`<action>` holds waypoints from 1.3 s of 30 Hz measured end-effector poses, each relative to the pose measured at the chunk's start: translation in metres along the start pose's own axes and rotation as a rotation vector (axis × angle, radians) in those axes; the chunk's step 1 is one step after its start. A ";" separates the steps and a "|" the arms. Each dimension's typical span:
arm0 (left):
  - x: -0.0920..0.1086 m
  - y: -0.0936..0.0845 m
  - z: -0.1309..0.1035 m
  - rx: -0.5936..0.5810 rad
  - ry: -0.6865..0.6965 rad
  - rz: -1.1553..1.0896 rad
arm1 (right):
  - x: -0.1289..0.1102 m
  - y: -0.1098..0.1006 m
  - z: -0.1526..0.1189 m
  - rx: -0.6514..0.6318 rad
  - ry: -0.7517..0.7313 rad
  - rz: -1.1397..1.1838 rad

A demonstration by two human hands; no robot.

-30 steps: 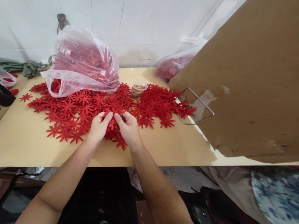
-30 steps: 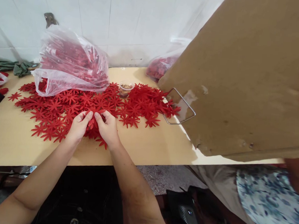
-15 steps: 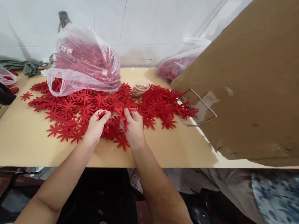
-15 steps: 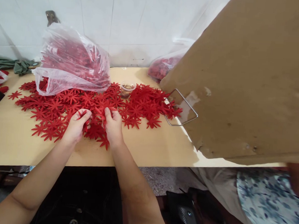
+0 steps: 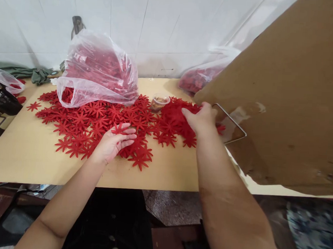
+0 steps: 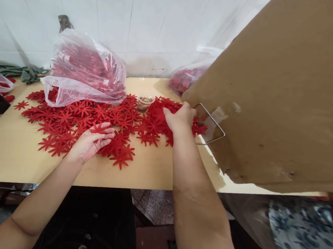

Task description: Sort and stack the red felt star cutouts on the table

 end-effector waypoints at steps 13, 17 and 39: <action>-0.001 0.005 0.010 -0.011 0.111 0.171 | -0.100 0.014 -0.165 -0.471 -0.454 0.415; -0.004 0.014 0.007 -0.042 0.181 0.225 | -0.111 0.035 -0.201 -0.728 -0.286 0.753; 0.013 -0.028 -0.014 0.018 0.270 0.311 | -0.100 0.080 -0.174 -0.545 -0.598 -0.486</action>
Point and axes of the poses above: each hand's wrist, its own z-axis towards the middle knuckle, its own y-axis out of the palm, x = y × z, the point moved 10 cm from there along z, towards the middle knuckle, and after that the axes turned 7 degrees about y, right-handed, at the moved point
